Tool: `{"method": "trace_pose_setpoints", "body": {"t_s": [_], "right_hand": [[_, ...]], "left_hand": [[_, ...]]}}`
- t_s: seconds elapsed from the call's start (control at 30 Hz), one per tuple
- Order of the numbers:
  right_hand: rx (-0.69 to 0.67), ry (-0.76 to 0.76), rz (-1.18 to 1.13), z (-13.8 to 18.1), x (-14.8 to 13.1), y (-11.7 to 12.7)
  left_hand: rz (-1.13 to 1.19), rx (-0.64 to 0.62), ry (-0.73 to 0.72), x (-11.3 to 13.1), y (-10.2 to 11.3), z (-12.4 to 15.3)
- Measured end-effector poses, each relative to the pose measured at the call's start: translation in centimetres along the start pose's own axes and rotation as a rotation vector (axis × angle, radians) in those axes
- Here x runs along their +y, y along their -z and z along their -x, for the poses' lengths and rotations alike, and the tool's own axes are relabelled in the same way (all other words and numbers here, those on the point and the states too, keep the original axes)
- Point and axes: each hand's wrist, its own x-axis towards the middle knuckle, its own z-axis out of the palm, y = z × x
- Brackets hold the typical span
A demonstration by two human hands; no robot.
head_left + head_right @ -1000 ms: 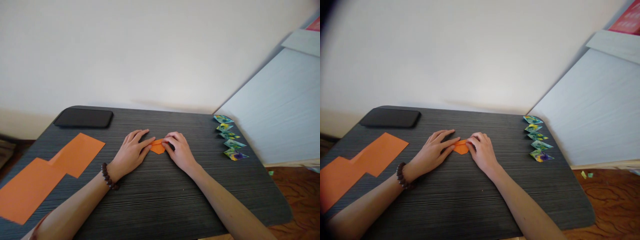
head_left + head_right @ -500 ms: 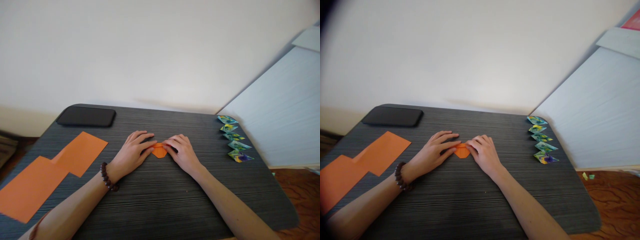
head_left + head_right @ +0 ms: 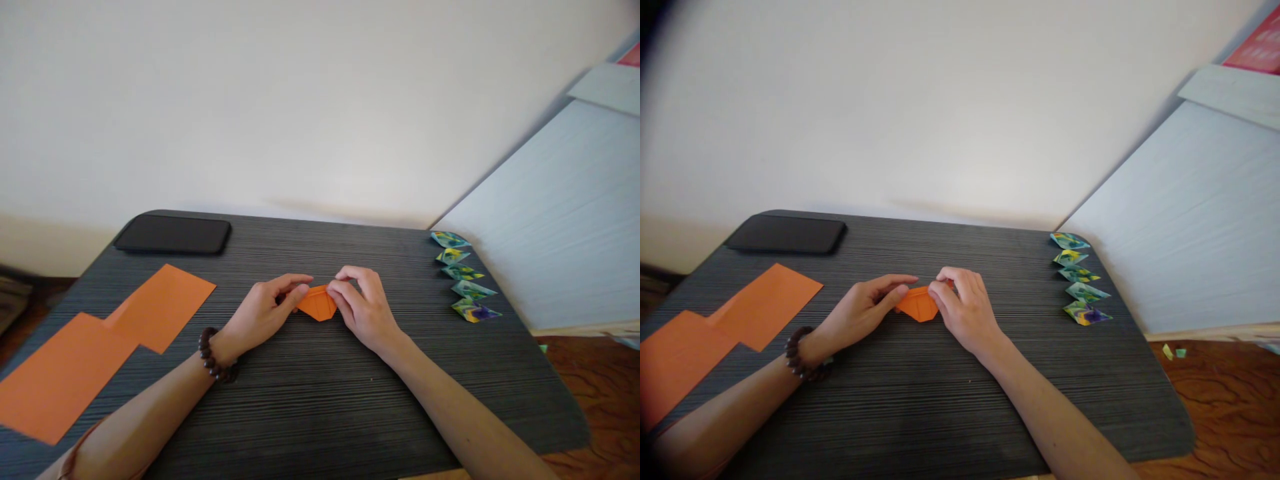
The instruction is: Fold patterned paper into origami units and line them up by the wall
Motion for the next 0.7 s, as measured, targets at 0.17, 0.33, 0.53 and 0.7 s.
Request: {"method": "trace_pose_setpoints", "body": {"t_s": [0.17, 0.33, 0.53, 0.7], "right_hand": [[-0.036, -0.036, -0.244, 0.11, 0.19, -0.17], [-0.069, -0.259, -0.530, 0.33, 0.65, -0.31], [-0.196, -0.329, -0.538, 0.37, 0.91, 0.07], [-0.216, -0.286, -0.535, 0.06, 0.84, 0.26]], "left_hand": [[0.114, -0.022, 0.029, -0.82, 0.09, -0.24], [0.152, 0.019, 0.007, -0.98, -0.01, -0.13], [0.085, 0.030, -0.038, -0.37, 0.09, 0.00], [0.099, 0.053, -0.073, -0.48, -0.11, 0.04]]}}
